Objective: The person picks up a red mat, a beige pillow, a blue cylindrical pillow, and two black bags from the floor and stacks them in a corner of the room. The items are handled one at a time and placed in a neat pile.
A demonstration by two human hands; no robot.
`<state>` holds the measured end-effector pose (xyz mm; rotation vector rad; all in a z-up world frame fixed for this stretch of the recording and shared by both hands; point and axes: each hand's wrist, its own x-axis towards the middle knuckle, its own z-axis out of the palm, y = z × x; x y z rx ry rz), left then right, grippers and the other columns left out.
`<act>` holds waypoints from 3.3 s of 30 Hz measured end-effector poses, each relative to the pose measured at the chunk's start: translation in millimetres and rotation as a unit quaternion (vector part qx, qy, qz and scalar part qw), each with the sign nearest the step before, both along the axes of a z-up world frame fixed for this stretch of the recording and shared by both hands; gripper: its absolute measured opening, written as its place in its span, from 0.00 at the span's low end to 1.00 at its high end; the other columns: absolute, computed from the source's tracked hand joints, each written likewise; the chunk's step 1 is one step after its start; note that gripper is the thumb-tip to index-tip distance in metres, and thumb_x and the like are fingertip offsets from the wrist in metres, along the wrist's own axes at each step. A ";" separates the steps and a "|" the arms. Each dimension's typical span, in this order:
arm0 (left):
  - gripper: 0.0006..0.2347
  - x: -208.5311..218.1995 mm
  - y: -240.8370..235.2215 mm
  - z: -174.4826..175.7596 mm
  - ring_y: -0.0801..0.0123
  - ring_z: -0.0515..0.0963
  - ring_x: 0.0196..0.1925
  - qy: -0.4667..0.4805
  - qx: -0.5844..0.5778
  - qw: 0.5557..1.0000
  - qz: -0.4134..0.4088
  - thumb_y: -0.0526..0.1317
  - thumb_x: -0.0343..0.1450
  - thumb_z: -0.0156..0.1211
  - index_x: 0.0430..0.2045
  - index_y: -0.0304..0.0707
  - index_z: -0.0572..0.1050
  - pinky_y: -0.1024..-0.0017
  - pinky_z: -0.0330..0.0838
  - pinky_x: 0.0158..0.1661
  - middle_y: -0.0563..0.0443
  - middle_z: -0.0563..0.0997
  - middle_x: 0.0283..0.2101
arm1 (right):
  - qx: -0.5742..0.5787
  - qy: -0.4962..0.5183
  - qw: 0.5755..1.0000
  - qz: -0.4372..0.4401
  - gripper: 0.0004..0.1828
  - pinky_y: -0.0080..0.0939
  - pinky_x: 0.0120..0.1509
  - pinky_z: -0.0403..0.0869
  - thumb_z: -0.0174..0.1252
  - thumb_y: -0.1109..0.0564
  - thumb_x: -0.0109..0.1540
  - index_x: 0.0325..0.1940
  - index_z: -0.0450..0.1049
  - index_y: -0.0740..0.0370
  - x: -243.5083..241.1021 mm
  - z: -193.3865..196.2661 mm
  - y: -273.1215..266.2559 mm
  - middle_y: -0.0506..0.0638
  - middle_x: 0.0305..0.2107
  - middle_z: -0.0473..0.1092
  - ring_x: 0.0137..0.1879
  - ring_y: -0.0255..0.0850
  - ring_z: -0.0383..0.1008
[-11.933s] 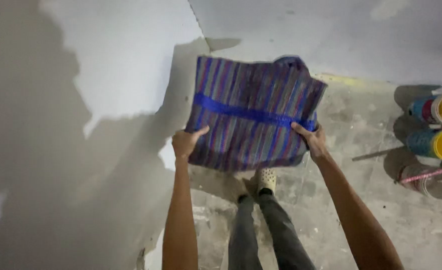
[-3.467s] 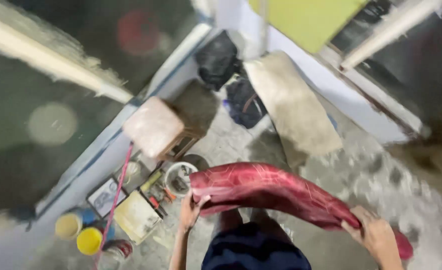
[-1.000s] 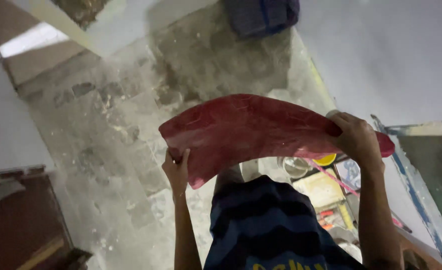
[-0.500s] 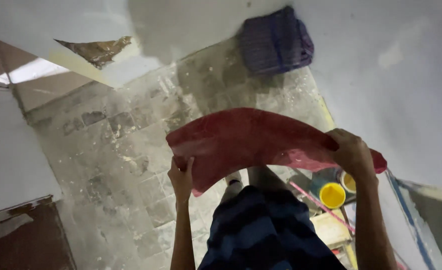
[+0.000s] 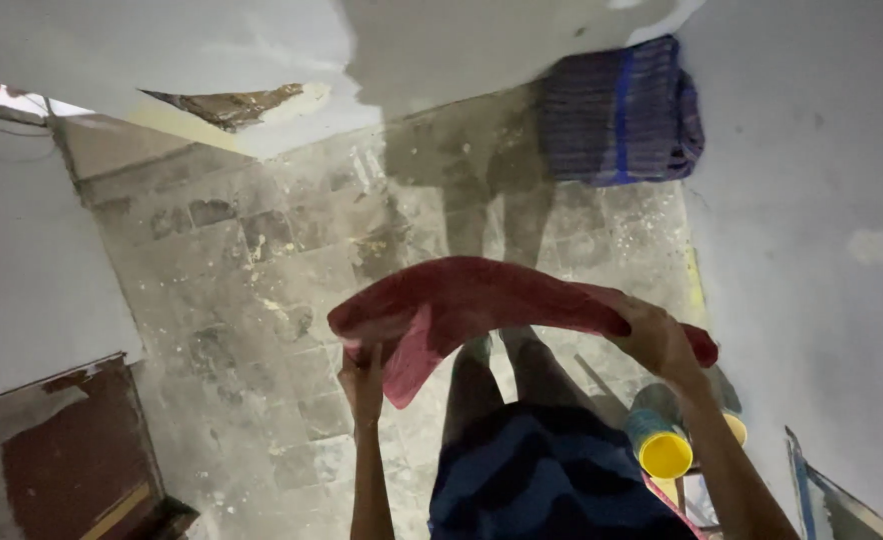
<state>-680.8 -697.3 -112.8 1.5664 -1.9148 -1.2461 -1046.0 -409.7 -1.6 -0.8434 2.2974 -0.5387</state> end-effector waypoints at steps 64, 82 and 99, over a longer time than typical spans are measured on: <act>0.19 -71.2 -267.3 86.1 0.43 0.67 0.69 0.000 -0.155 0.922 -0.355 0.44 0.78 0.51 0.62 0.35 0.68 0.55 0.63 0.66 0.36 0.69 0.67 | -0.144 0.209 0.937 -0.239 0.22 0.55 0.70 0.68 0.61 0.59 0.64 0.62 0.70 0.61 127.1 -41.2 -233.0 0.60 0.62 0.67 0.68 0.59 0.65; 0.20 -225.3 -276.3 85.5 0.44 0.62 0.73 -0.034 -0.235 0.829 -0.506 0.44 0.79 0.50 0.65 0.37 0.66 0.48 0.57 0.70 0.39 0.67 0.69 | -0.082 0.196 0.900 -0.382 0.26 0.56 0.72 0.66 0.61 0.56 0.65 0.68 0.67 0.58 55.5 -37.9 -231.7 0.59 0.66 0.62 0.73 0.60 0.60; 0.21 -372.9 -212.1 120.0 0.43 0.57 0.78 0.074 -0.248 0.680 -0.686 0.45 0.80 0.50 0.68 0.35 0.64 0.45 0.53 0.74 0.38 0.62 0.74 | -0.070 0.184 0.827 -0.526 0.35 0.59 0.85 0.52 0.57 0.48 0.70 0.80 0.56 0.57 61.5 -42.1 -225.3 0.60 0.77 0.50 0.84 0.58 0.44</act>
